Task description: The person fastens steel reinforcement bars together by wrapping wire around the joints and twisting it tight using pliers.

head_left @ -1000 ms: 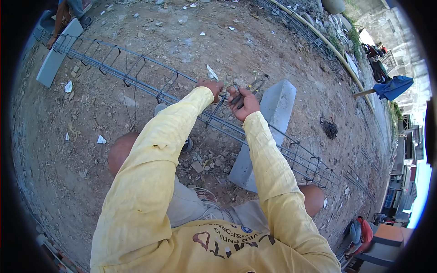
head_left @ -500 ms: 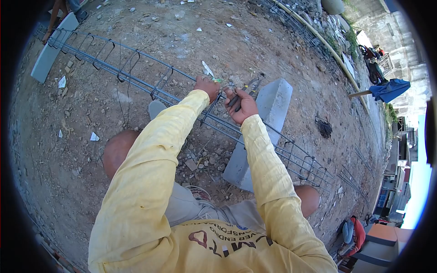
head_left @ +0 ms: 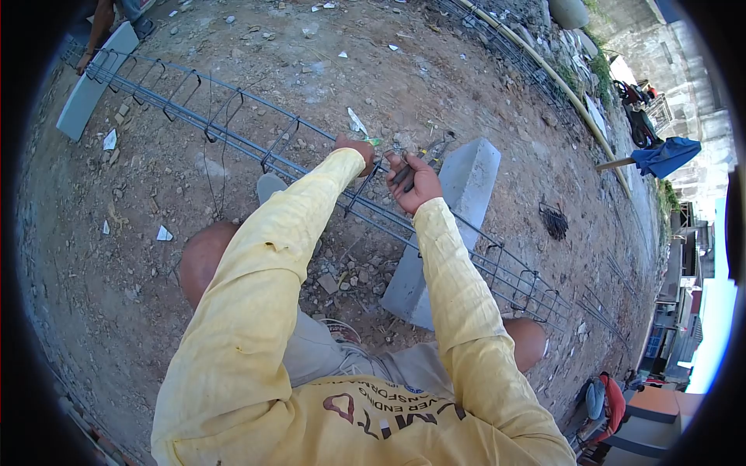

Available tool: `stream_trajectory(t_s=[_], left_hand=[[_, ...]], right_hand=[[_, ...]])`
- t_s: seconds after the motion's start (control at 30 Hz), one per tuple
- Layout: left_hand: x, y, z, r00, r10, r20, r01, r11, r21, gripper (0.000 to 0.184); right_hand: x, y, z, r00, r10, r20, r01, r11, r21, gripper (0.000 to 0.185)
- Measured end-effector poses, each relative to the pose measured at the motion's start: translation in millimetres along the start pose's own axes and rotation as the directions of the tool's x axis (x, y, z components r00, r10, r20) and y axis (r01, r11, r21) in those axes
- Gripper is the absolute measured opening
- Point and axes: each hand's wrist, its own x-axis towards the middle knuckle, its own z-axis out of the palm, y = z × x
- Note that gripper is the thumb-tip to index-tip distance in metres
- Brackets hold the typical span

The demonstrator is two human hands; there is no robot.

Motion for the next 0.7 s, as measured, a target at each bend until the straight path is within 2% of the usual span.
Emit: stream_trajectory(t_s=[0.17,0.37,0.47,0.53,0.7], left_hand=[[24,-3,3,0.998,-0.058,0.009,0.059,0.98,-0.192,0.036],[22,-9,12,0.996,-0.053,-0.07,0.031,0.957,-0.289,0.033],[16,-15,23,0.988,0.005,-0.156,-0.067,0.917,-0.394,0.031],[8,-15,17,0.99,0.025,-0.14,-0.082,0.905,-0.418,0.032],[-7,-16,11,0.985,0.057,-0.164,-0.128,0.876,-0.464,0.034]], right_hand=[[-2,-2,-1,1.0,-0.015,-0.005,0.015,0.999,-0.045,0.022],[6,-9,10,0.978,-0.091,-0.188,0.065,0.988,-0.139,0.018],[21,-17,8,0.971,-0.142,-0.194,0.08,0.952,-0.294,0.017],[26,-22,11,0.962,-0.191,-0.195,0.095,0.904,-0.417,0.017],[35,-27,22,0.92,-0.344,-0.19,0.12,0.706,-0.698,0.018]])
